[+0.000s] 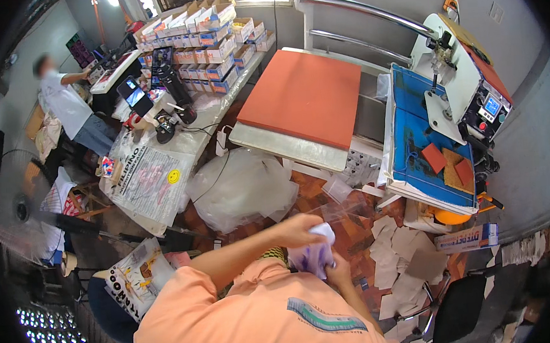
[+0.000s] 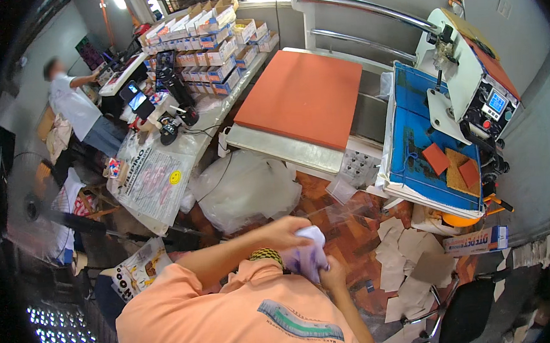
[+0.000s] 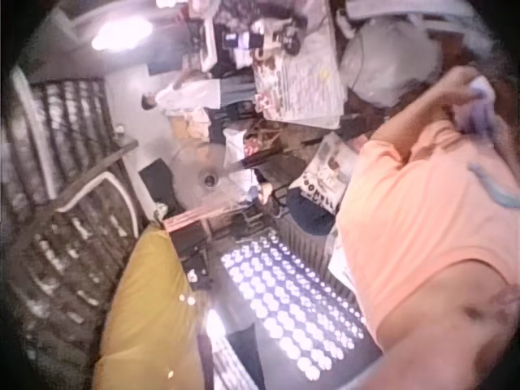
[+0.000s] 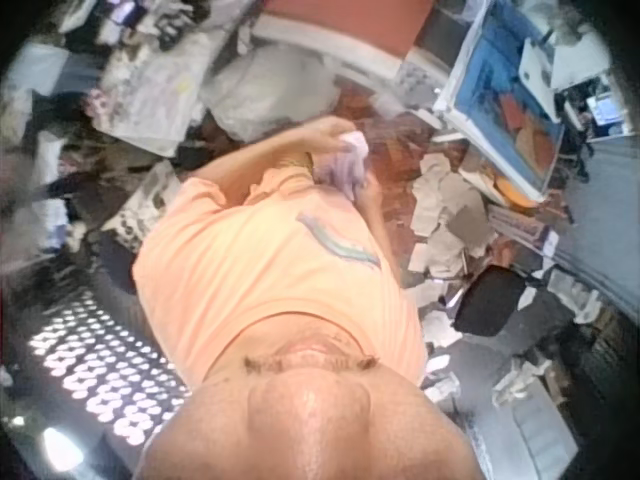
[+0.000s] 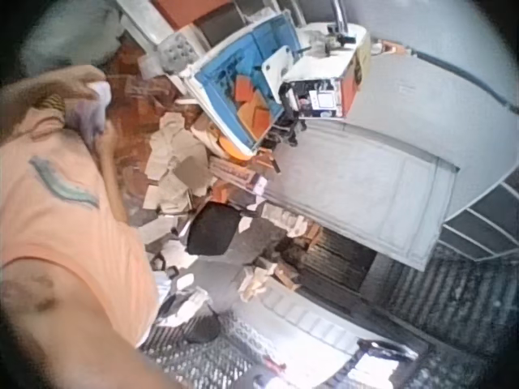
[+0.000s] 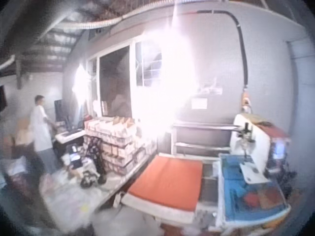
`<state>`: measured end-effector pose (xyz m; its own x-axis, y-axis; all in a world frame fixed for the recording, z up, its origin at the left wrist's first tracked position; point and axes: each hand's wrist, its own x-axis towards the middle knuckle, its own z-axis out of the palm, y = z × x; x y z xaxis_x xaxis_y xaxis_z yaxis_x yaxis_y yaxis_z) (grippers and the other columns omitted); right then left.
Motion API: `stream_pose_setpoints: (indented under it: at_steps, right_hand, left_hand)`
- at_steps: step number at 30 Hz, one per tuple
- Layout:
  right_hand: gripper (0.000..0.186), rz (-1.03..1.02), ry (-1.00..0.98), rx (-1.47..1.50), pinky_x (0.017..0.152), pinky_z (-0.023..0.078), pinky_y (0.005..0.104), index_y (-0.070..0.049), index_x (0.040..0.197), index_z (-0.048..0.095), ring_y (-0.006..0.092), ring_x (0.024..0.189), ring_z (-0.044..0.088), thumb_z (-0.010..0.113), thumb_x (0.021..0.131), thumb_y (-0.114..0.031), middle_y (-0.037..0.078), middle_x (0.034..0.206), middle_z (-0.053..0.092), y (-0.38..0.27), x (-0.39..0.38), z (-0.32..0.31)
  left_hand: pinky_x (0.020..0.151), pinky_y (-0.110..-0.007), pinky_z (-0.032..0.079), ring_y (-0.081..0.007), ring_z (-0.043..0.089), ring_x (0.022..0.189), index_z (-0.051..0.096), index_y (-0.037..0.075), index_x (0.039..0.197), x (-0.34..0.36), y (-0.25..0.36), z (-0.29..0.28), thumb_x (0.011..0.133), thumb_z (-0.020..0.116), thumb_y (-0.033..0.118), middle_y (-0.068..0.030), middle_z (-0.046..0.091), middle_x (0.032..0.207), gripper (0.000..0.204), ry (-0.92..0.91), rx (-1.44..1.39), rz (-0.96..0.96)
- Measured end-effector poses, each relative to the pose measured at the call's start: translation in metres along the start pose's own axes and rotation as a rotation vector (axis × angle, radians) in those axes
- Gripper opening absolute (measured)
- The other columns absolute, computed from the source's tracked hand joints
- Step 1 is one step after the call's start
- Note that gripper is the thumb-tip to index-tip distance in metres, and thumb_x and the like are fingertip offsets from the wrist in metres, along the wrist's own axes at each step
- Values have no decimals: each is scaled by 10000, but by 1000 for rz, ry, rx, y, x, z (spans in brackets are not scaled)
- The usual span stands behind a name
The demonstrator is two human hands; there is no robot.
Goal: The person repeatedly places white t-shirts onto a heat press machine, aligns them, and operates the press to apply a graphic. They then remove the printed shirts and stack them on a nearby table.
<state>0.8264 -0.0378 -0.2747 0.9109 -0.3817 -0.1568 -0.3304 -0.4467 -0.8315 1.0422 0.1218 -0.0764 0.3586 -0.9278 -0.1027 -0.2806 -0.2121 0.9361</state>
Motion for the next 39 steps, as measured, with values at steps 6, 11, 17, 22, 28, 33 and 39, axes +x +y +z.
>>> stream_pose_setpoints:
  at_steps: [6, 11, 17, 22, 28, 33, 39]
  right_hand:
    - [256, 118, 144, 275, 612, 428, 276, -56, 834, 630, 123, 668, 524, 812, 713, -187, 28, 711, 576, -145, 52, -93]
    - [124, -20, -250, -366, 636, 472, 411, -47, 754, 645, 372, 726, 611, 718, 667, -97, 182, 763, 614, -194, 103, -129]
    - [76, 119, 320, -610, 657, 443, 450, -4, 722, 559, 413, 740, 585, 600, 663, 22, 193, 725, 577, -214, 164, -138]
    - [145, 297, 334, -517, 664, 450, 439, -14, 814, 586, 401, 783, 604, 554, 686, 47, 207, 787, 604, -217, 181, -128]
    - [182, 351, 305, 307, 723, 547, 300, -6, 760, 611, 153, 797, 676, 698, 705, 144, 124, 847, 705, -211, 193, -192]
    - [147, 426, 269, -149, 616, 464, 235, 9, 743, 622, 90, 694, 573, 714, 720, 121, 41, 761, 656, -279, 240, -210]
    - [145, 357, 273, 207, 685, 506, 260, 2, 748, 621, 137, 760, 621, 678, 730, 134, 56, 789, 651, -267, 238, -226]
  left_hand:
    - [663, -344, 471, -214, 585, 727, 628, 12, 894, -37, -42, -150, 732, 786, 117, -131, 637, 796, 250, 232, 136, 87]
    - [624, -381, 500, -322, 631, 674, 609, 33, 826, -37, -54, -236, 696, 804, 154, -151, 655, 747, 264, 212, 366, -42]
    - [646, -456, 496, -361, 642, 738, 641, 58, 796, -44, -82, -313, 665, 811, 160, -146, 640, 730, 237, -52, 738, -172]
    - [721, -423, 501, -331, 649, 800, 672, 32, 787, -44, -115, -380, 665, 798, 134, -139, 665, 812, 202, 203, 754, -200]
    - [761, -281, 502, -157, 643, 798, 707, -16, 862, -64, -117, -422, 725, 684, -70, -84, 697, 844, 150, 545, -197, -321]
    - [764, -285, 526, -166, 665, 787, 708, -20, 850, -37, -49, -442, 729, 654, -133, -101, 711, 873, 174, 634, 7, -292]
    - [1004, -422, 441, -251, 666, 971, 642, 0, 789, -23, -33, -443, 705, 708, -47, -103, 711, 894, 117, 496, -29, -231]
